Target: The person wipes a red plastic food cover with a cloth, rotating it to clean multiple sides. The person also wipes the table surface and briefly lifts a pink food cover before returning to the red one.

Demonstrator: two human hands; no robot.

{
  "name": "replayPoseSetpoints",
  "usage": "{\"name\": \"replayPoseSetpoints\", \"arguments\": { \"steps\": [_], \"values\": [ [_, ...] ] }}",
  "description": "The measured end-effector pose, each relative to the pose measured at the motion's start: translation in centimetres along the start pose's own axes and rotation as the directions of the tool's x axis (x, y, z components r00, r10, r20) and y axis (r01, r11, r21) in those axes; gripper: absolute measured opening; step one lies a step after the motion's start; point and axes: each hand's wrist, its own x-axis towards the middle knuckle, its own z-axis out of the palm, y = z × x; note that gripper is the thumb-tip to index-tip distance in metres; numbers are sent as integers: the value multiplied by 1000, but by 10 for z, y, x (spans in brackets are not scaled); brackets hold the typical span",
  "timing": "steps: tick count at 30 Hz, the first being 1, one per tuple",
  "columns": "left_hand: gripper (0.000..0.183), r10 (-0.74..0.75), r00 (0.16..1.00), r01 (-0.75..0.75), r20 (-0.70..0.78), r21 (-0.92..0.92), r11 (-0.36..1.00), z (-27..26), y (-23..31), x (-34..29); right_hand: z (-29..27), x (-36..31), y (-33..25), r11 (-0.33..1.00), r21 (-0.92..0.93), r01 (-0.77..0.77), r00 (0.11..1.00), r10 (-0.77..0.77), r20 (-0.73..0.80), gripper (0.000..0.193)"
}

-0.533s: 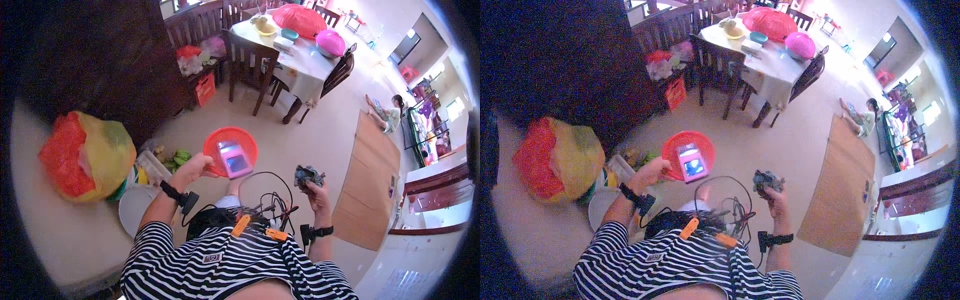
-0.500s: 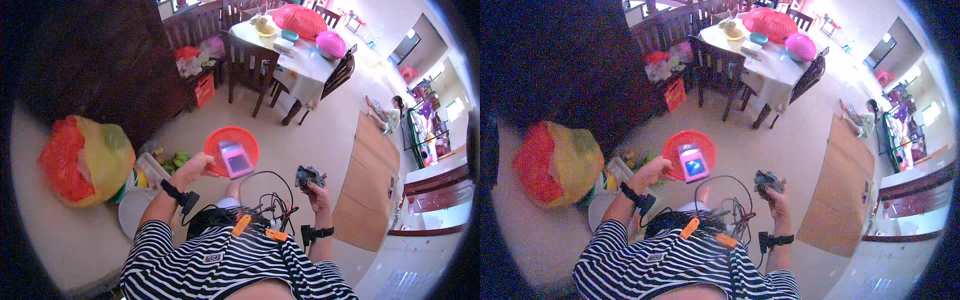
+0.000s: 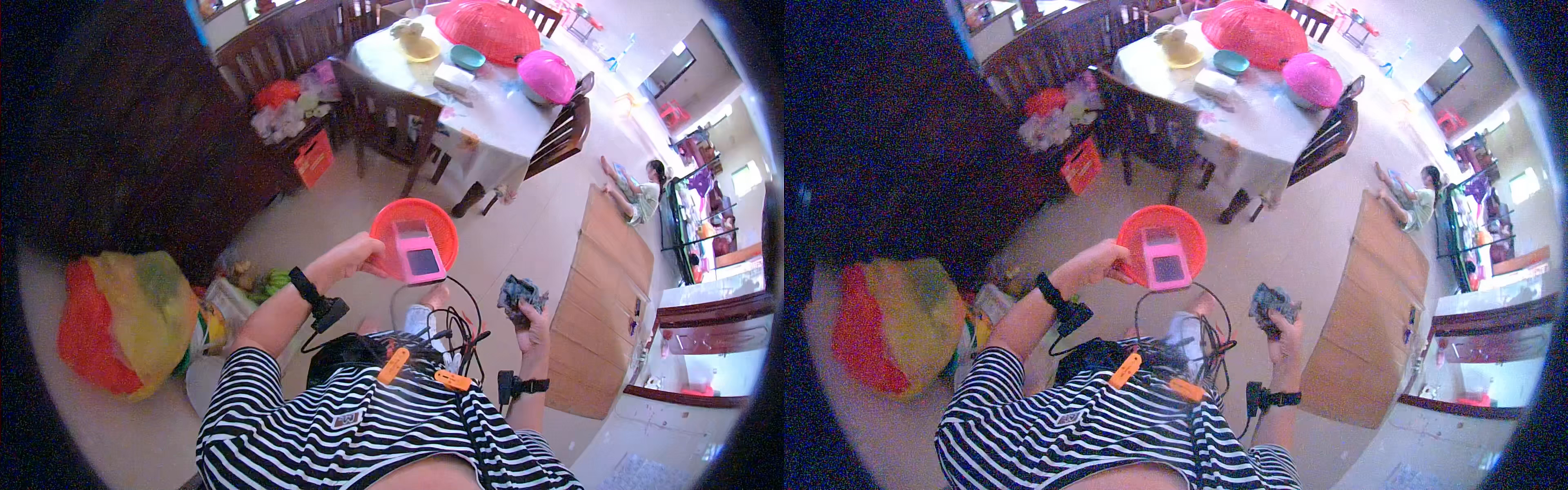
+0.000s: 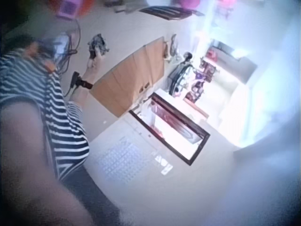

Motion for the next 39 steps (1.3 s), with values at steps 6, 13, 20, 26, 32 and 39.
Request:
{"name": "replayPoseSetpoints", "arguments": {
  "steps": [6, 13, 20, 26, 32, 39],
  "values": [
    [27, -34, 998, 35, -51, 16, 999, 29, 57, 106, -33, 106, -45, 999, 50, -12, 1000, 11, 14, 43],
    [20, 29, 998, -27, -58, 38, 999, 84, 137, 222, -66, 203, -95, 999, 10, 33, 999, -33, 36, 46],
    [7, 141, 989, -141, 32, 423, 895, 94, 196, 313, -39, 280, -122, 1000, 17, 22, 998, -22, 58, 44],
    [14, 106, 992, -128, 73, 437, 891, 83, 267, 394, -4, 331, -145, 999, -23, 44, 999, -43, 13, 45],
    [8, 103, 973, -201, 206, 543, 816, 26, 283, 501, 22, 382, -158, 997, -67, 46, 999, -46, -8, 50],
    [10, 15, 997, -68, 78, 736, 674, 33, 333, 534, 47, 420, -170, 990, -139, -1, 998, -8, -64, 54]
  ]
}}
